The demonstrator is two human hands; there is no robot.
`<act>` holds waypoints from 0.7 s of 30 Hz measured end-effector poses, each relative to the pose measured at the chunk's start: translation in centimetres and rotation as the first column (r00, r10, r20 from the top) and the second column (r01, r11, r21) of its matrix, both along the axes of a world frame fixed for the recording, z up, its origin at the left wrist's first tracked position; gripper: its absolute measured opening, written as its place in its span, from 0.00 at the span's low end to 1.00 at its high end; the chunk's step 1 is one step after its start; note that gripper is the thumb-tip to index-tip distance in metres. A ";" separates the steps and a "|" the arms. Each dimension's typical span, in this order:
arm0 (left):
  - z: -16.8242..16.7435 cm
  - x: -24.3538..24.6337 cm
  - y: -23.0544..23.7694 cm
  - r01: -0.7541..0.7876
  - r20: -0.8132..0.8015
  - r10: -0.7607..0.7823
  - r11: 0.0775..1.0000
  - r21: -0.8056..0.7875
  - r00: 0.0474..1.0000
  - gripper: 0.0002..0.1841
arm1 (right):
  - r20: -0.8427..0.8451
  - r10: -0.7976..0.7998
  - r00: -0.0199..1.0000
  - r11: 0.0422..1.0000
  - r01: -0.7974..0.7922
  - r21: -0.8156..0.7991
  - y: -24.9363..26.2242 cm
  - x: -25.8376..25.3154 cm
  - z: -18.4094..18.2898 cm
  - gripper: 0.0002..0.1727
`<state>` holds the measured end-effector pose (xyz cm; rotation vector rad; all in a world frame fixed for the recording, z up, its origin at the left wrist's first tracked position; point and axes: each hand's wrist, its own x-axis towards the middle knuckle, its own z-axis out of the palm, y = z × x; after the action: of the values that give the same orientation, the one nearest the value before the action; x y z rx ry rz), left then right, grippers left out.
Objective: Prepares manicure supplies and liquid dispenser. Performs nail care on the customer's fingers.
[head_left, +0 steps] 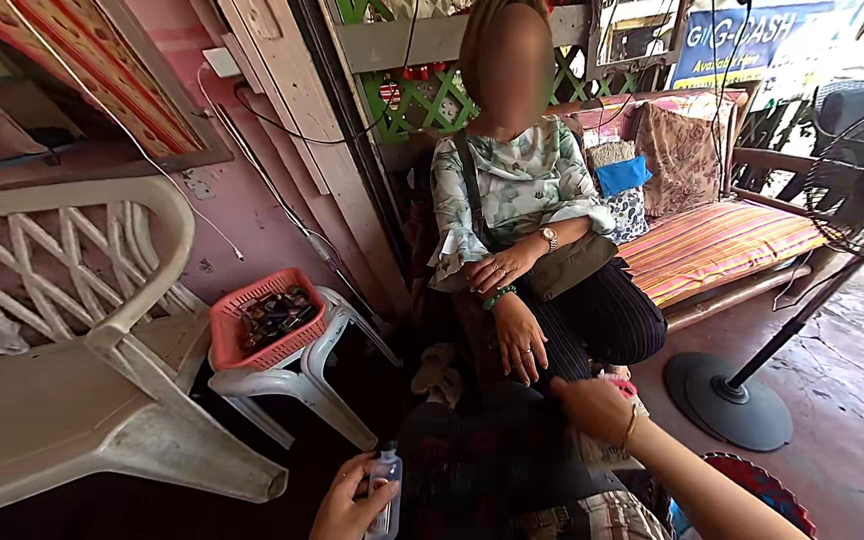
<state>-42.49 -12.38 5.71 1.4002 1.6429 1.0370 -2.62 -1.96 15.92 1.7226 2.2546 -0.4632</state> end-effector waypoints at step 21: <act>-1.4 4.1 -5.6 -0.029 0.421 0.001 0.998 0.061 0.907 0.34 | -0.048 0.147 0.988 0.989 -0.148 -0.021 -3.6 0.8 -2.8 0.36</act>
<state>-38.43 -17.98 4.36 1.1053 1.3112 1.3090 -1.85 -5.58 13.12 1.5343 2.3770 -0.5007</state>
